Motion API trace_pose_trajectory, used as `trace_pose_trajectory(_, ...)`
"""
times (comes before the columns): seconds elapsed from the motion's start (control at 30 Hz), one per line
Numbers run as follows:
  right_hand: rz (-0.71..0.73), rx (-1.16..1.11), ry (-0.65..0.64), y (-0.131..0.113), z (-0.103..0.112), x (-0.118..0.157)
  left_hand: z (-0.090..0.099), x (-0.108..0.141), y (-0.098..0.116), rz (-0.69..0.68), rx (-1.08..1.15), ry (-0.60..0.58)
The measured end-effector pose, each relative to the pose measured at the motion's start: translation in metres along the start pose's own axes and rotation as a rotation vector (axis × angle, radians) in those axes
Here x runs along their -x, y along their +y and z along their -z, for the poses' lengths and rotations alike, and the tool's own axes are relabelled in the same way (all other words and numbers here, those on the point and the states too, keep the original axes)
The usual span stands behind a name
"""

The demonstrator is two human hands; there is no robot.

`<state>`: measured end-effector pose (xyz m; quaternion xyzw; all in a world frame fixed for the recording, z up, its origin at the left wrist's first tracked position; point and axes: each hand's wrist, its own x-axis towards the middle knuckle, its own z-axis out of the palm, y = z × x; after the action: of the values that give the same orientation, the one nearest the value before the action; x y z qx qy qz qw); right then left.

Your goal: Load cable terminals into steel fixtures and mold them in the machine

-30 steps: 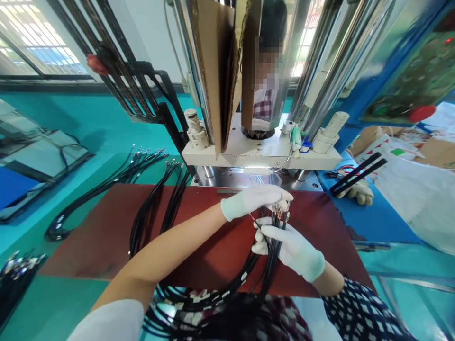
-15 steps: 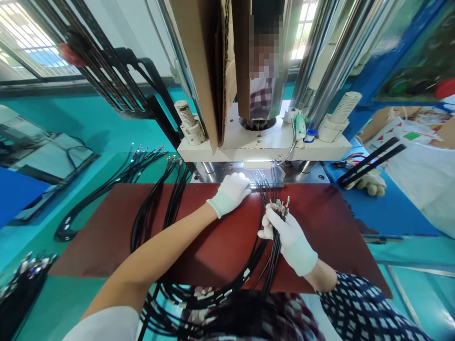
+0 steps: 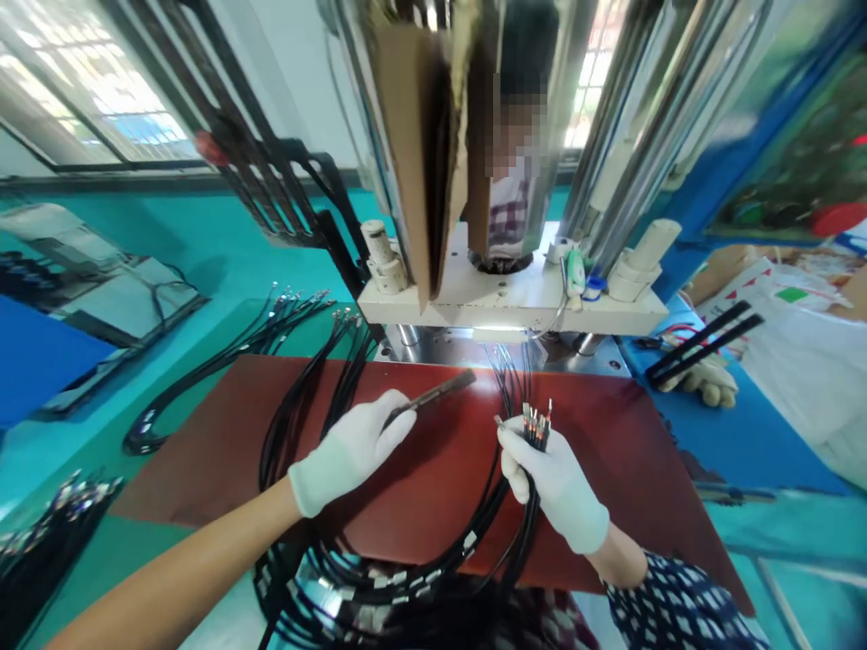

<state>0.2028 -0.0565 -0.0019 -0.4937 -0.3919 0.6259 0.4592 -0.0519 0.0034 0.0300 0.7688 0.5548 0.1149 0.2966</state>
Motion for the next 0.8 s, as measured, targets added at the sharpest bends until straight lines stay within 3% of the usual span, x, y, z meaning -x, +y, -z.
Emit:
trace_pose_trajectory(0.13,0.028,0.107,-0.109,-0.009,-0.011,-0.002,-0.015,-0.016,0.024,-0.022,0.746,-0.269)
trace_pose_trajectory(0.2,0.003,0.091,-0.143,-0.012,-0.014,-0.005,-0.025,-0.033,0.039,-0.050,0.979,-0.373)
trace_pose_trajectory(0.27,-0.028,0.057,-0.162,-0.012,-0.015,-0.008,-0.036,-0.048,0.050,-0.118,1.101,-0.393)
trace_pose_trajectory(0.43,-0.121,0.086,-0.123,-0.007,-0.019,-0.012,-0.060,-0.061,0.053,-0.204,1.254,-0.387)
trace_pose_trajectory(0.57,-0.090,0.194,-0.111,-0.004,-0.026,-0.013,-0.068,-0.058,0.049,-0.175,1.356,-0.339)
trace_pose_trajectory(0.8,-0.054,0.275,-0.104,-0.001,-0.033,-0.010,-0.067,-0.047,0.053,-0.193,1.202,-0.189)
